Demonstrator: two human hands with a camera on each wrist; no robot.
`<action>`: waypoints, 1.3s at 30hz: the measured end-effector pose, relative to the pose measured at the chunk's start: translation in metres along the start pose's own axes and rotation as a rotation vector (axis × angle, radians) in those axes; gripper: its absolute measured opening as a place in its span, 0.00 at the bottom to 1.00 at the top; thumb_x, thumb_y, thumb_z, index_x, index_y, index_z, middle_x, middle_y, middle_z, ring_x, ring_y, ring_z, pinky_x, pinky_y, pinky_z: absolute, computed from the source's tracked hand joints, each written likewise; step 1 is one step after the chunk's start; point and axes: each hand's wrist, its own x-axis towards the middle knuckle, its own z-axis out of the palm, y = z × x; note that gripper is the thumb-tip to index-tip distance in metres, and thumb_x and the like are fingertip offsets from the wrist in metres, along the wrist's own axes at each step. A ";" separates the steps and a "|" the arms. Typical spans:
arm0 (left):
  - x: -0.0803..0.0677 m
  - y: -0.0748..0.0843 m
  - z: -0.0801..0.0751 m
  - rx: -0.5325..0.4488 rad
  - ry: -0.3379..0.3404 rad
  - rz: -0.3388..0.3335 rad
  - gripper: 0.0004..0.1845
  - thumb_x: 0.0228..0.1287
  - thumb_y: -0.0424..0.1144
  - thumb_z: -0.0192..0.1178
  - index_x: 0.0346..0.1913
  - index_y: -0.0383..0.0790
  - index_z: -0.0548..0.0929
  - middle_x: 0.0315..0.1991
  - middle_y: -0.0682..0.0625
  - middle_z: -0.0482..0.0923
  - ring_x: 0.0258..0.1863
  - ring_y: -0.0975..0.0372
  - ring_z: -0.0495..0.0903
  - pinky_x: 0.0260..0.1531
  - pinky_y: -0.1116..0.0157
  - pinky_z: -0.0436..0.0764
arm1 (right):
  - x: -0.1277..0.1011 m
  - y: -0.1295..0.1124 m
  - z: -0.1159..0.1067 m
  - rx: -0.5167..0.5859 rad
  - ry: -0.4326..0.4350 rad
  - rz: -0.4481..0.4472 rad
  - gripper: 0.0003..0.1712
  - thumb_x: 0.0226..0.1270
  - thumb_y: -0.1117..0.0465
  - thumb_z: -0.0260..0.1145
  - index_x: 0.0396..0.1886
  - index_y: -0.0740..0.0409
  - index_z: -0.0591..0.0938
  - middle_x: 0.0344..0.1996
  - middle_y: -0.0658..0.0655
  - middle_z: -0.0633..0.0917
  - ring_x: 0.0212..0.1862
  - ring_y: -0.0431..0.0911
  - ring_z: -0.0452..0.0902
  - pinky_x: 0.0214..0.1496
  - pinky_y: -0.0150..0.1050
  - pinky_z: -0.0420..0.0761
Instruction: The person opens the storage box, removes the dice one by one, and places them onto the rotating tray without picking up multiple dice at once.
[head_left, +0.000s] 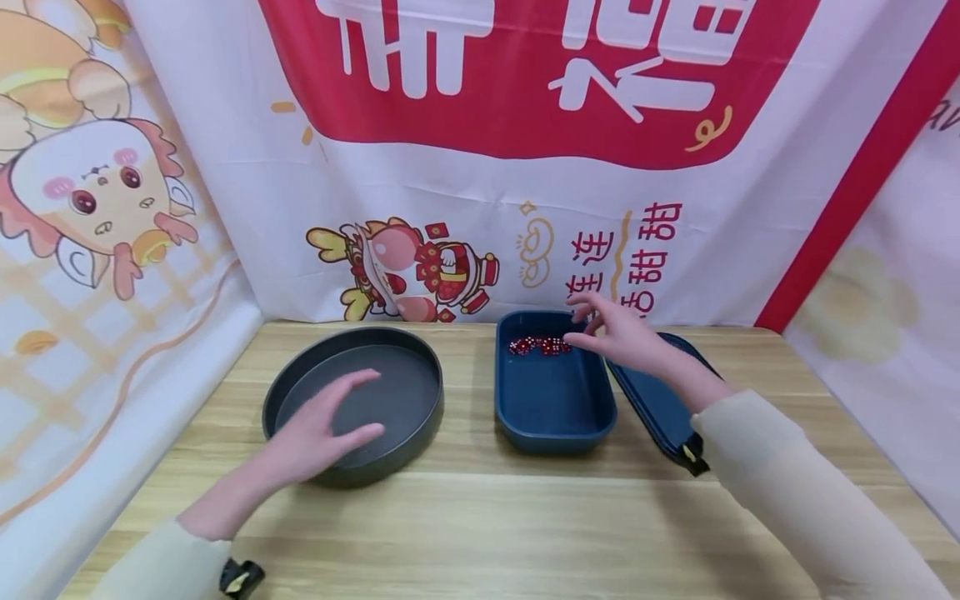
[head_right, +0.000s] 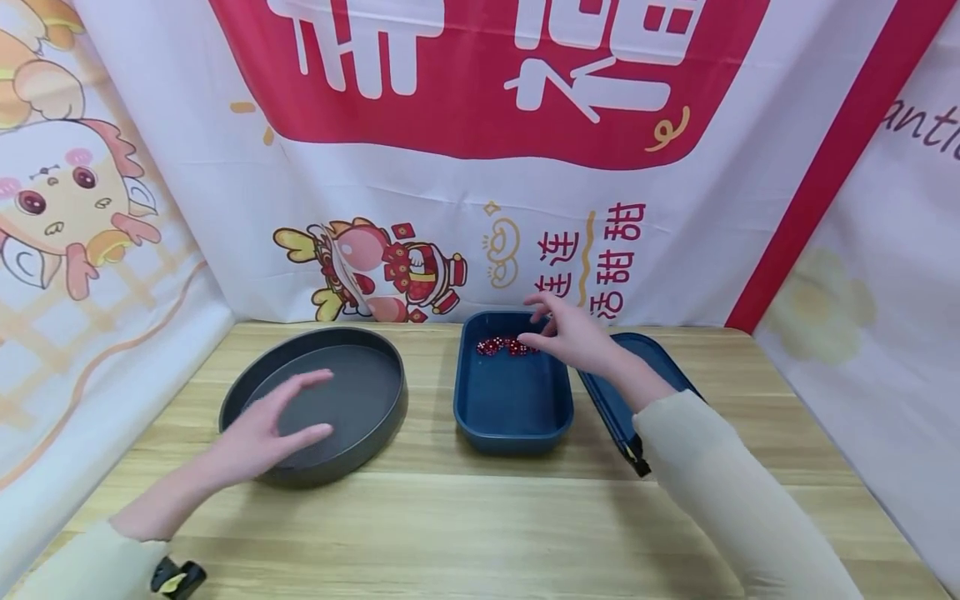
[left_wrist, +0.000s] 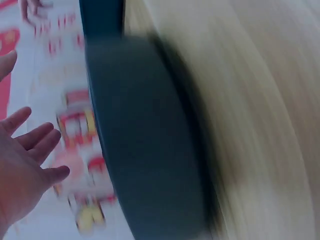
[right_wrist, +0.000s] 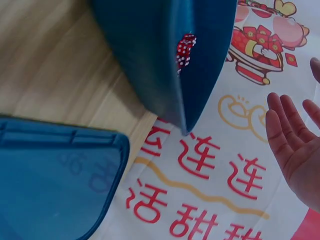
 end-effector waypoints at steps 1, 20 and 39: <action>-0.003 -0.010 -0.006 0.017 0.017 -0.014 0.38 0.60 0.49 0.69 0.70 0.41 0.66 0.68 0.42 0.66 0.67 0.46 0.63 0.64 0.42 0.63 | 0.005 -0.001 0.002 -0.010 -0.010 -0.011 0.31 0.66 0.53 0.68 0.65 0.55 0.69 0.50 0.62 0.80 0.46 0.51 0.79 0.41 0.45 0.83; -0.049 -0.106 -0.043 -0.033 -0.060 -0.243 0.53 0.56 0.45 0.72 0.76 0.36 0.48 0.72 0.27 0.48 0.65 0.28 0.54 0.53 0.29 0.60 | 0.079 -0.007 0.027 -0.040 -0.078 -0.007 0.23 0.65 0.60 0.69 0.58 0.57 0.75 0.50 0.65 0.81 0.47 0.54 0.79 0.52 0.50 0.78; -0.059 -0.122 -0.039 -0.155 -0.096 -0.197 0.52 0.56 0.36 0.71 0.75 0.30 0.46 0.68 0.19 0.48 0.63 0.28 0.58 0.61 0.54 0.67 | 0.100 0.031 0.068 0.071 -0.193 0.124 0.23 0.59 0.70 0.70 0.55 0.63 0.80 0.49 0.64 0.81 0.54 0.55 0.74 0.60 0.50 0.72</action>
